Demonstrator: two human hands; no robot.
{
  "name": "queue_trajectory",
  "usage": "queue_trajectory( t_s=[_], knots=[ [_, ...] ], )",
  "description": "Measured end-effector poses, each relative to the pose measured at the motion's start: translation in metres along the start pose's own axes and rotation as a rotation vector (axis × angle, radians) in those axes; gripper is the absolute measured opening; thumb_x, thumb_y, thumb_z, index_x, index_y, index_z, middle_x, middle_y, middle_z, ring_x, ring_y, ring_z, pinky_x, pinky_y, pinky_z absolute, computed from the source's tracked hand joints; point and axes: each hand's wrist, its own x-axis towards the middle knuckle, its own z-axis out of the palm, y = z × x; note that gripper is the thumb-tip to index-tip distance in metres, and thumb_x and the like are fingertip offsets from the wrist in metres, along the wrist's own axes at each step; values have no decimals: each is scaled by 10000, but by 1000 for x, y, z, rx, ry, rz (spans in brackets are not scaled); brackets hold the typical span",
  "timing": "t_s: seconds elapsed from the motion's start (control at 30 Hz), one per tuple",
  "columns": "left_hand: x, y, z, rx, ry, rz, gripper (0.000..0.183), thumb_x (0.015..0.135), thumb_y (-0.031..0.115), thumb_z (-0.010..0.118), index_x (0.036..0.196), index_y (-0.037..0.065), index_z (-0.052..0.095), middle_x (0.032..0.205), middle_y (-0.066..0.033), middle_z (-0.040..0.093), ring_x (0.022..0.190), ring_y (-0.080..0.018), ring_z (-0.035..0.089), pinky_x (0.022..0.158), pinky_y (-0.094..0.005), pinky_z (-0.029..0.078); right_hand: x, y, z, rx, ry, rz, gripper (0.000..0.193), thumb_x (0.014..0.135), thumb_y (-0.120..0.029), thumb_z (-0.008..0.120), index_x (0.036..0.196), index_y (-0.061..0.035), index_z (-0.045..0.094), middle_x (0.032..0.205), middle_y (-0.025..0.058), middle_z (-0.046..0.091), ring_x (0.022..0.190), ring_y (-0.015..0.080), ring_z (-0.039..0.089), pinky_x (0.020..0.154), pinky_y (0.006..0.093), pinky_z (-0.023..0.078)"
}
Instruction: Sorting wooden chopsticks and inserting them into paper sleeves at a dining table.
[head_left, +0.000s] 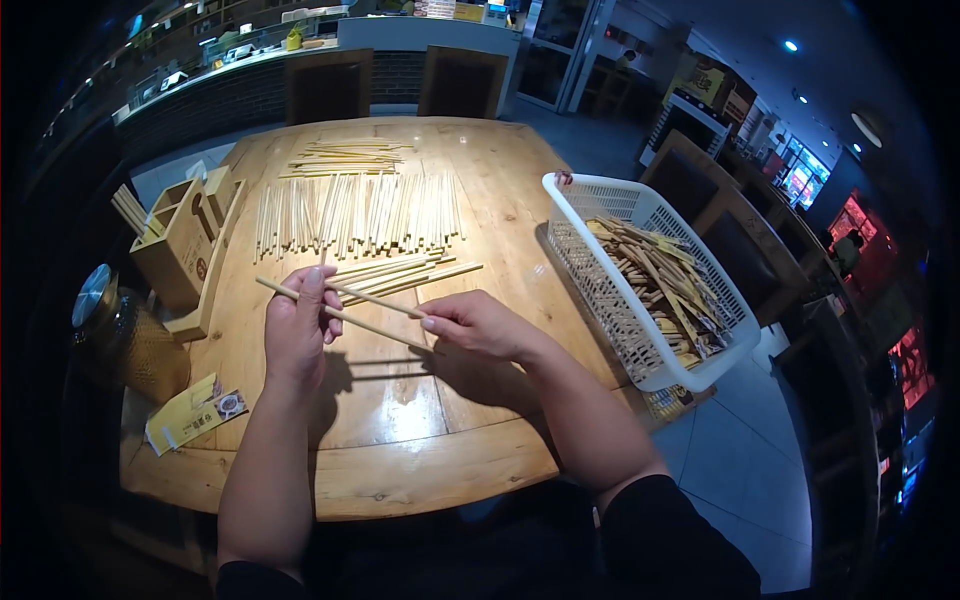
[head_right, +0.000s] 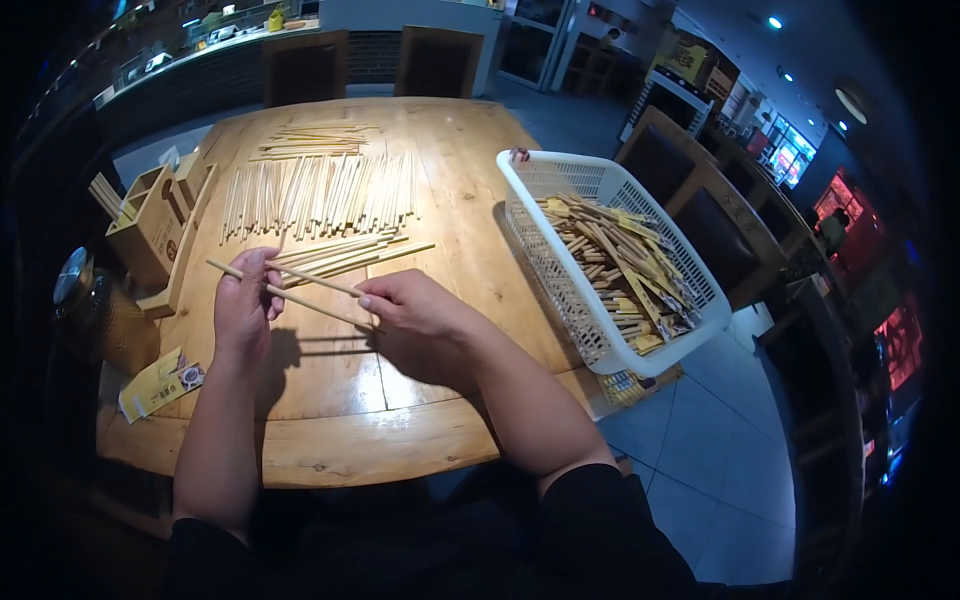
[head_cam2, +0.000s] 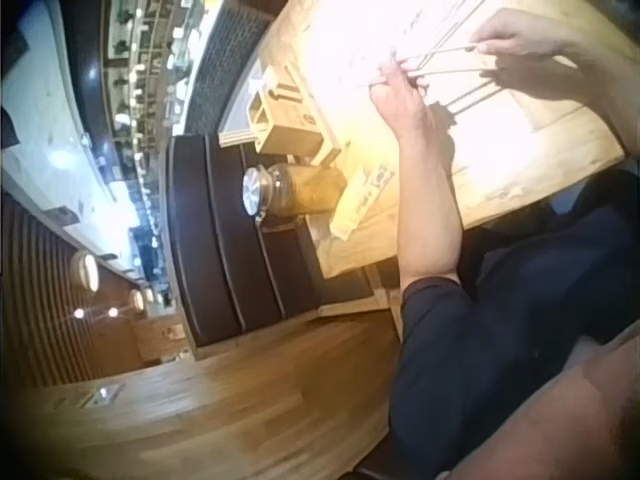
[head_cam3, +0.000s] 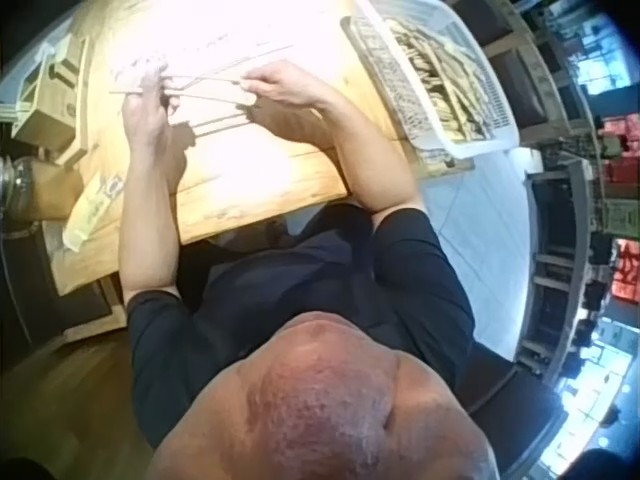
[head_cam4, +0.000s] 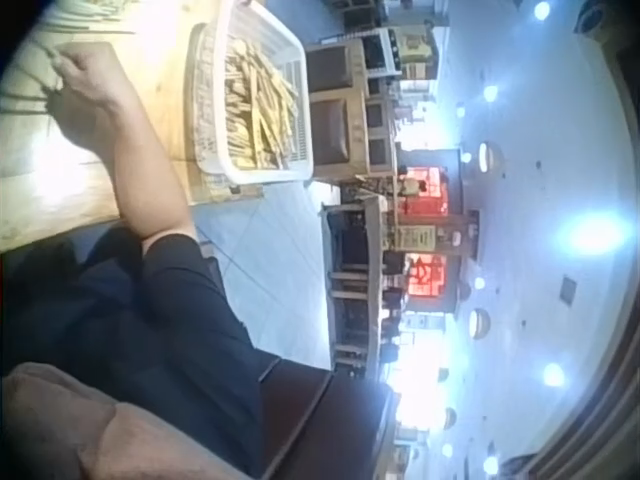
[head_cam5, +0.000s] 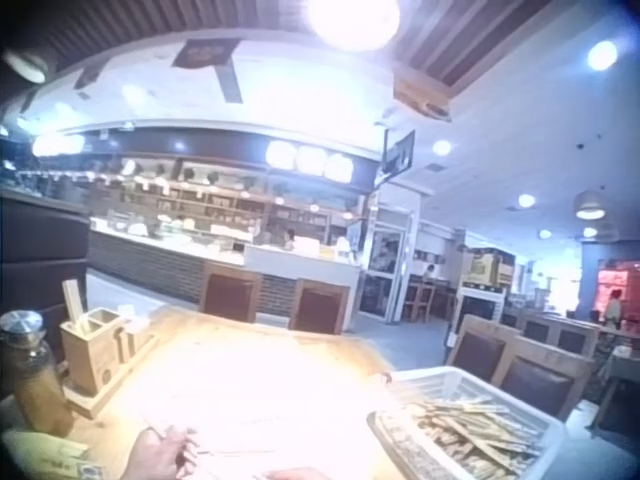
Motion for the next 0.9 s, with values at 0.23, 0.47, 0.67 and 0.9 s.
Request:
queue_trajectory(
  t_s=[0.23, 0.47, 0.67, 0.9],
  knots=[
    [11, -2, -20, -142, 120, -64, 215, 988, 262, 548, 919, 60, 559, 698, -22, 543, 483, -68, 466, 411, -182, 370, -18, -19, -28, 633, -328, 47, 598, 896, -114, 650, 1440, -48, 411, 1022, 58, 638, 843, 140, 582, 730, 279, 488],
    [7, -16, -4, -193, 79, -233, 210, 986, 267, 548, 900, 77, 530, 689, -18, 547, 469, -77, 475, 394, -196, 365, -13, -12, -15, 1078, -28, -223, 384, 970, -153, 571, 1327, -23, 515, 979, 64, 601, 887, 121, 556, 788, 262, 474],
    [-11, -5, 18, 151, 53, 49, 314, 1024, 317, 473, 1003, 14, 554, 848, -51, 566, 518, -40, 466, 435, -186, 369, 1, -33, -1, 1015, 560, -426, 343, 1054, -332, 352, 900, -81, 528, 950, 78, 605, 894, 183, 619, 844, 343, 532],
    [-34, 12, 28, 270, -104, 300, 238, 1020, 221, 483, 986, 7, 580, 860, -45, 567, 537, -30, 449, 482, -181, 375, 3, -25, 32, 640, 301, -230, 254, 1044, -222, 390, 993, -23, 538, 918, 85, 627, 843, 183, 640, 795, 324, 543]
  ],
)
